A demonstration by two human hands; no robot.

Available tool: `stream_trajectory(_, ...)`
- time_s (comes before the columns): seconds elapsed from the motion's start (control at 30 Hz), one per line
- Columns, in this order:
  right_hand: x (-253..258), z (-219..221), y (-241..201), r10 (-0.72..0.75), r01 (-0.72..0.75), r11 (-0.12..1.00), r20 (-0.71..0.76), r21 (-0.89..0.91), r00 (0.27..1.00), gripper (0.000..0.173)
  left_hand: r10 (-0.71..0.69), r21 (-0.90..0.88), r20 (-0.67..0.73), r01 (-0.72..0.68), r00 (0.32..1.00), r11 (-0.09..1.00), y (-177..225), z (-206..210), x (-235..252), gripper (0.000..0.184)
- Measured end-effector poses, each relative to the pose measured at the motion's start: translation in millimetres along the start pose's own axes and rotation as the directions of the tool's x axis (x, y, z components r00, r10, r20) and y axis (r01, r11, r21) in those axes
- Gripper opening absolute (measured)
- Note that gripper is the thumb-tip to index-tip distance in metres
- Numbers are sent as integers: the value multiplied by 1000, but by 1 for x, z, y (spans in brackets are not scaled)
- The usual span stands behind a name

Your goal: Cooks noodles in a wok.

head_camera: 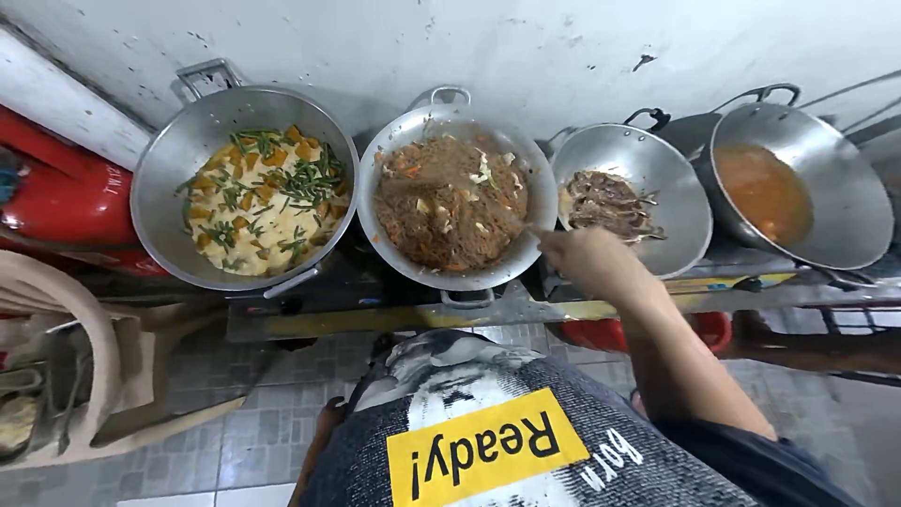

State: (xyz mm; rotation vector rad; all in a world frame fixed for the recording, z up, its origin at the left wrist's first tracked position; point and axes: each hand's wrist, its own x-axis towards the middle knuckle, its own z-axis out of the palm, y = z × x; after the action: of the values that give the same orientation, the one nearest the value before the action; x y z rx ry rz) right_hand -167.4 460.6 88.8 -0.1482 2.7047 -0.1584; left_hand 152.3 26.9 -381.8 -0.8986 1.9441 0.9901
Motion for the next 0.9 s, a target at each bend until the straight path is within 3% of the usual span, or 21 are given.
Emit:
stream_trajectory(0.03, 2, 9, -11, 29, -25, 999, 95, -34, 995, 36, 9, 25, 1, -9, 1000, 1000, -4, 1, -1, 41)
stream_trajectory(0.1, 14, 29, -25, 64, -56, 998, 199, -42, 978, 38, -16, 70, 93, 9, 996, 997, 23, -18, -41, 42)
stream_trajectory(0.13, 20, 32, -22, 56, -56, 998, 181, -5, 982, 34, -11, 70, 144, 1, 990, 998, 44, -31, -68, 42)
stream_trajectory(0.23, 17, 14, -3, 22, -29, 992, 61, 123, 998, 29, 61, -19, 66, -60, 996, 998, 65, -43, -100, 37)
stream_trajectory(0.33, 11, 3, 13, 62, -62, 984, 2, 168, 998, 36, 88, -93, 2, -87, 996, 992, 67, -48, -102, 38)
stream_trajectory(0.47, 26, 15, 32, 163, -134, 966, -123, 220, 979, 37, 29, -60, 71, -25, 997, 998, 68, -52, -88, 39)
stream_trajectory(0.6, 60, 37, 46, 269, -257, 933, -16, 251, 963, 41, -2, -23, 75, 3, 997, 1000, 78, -62, -82, 39)
stream_trajectory(0.8, 59, 65, 49, 265, -269, 758, 96, 594, 960, 40, 86, 1, 53, -86, 995, 996, 79, -67, -82, 35)
stream_trajectory(0.9, 46, 51, 73, 232, -224, 821, 52, 525, 971, 38, 125, -31, 8, -125, 992, 992, 90, -72, -102, 37)
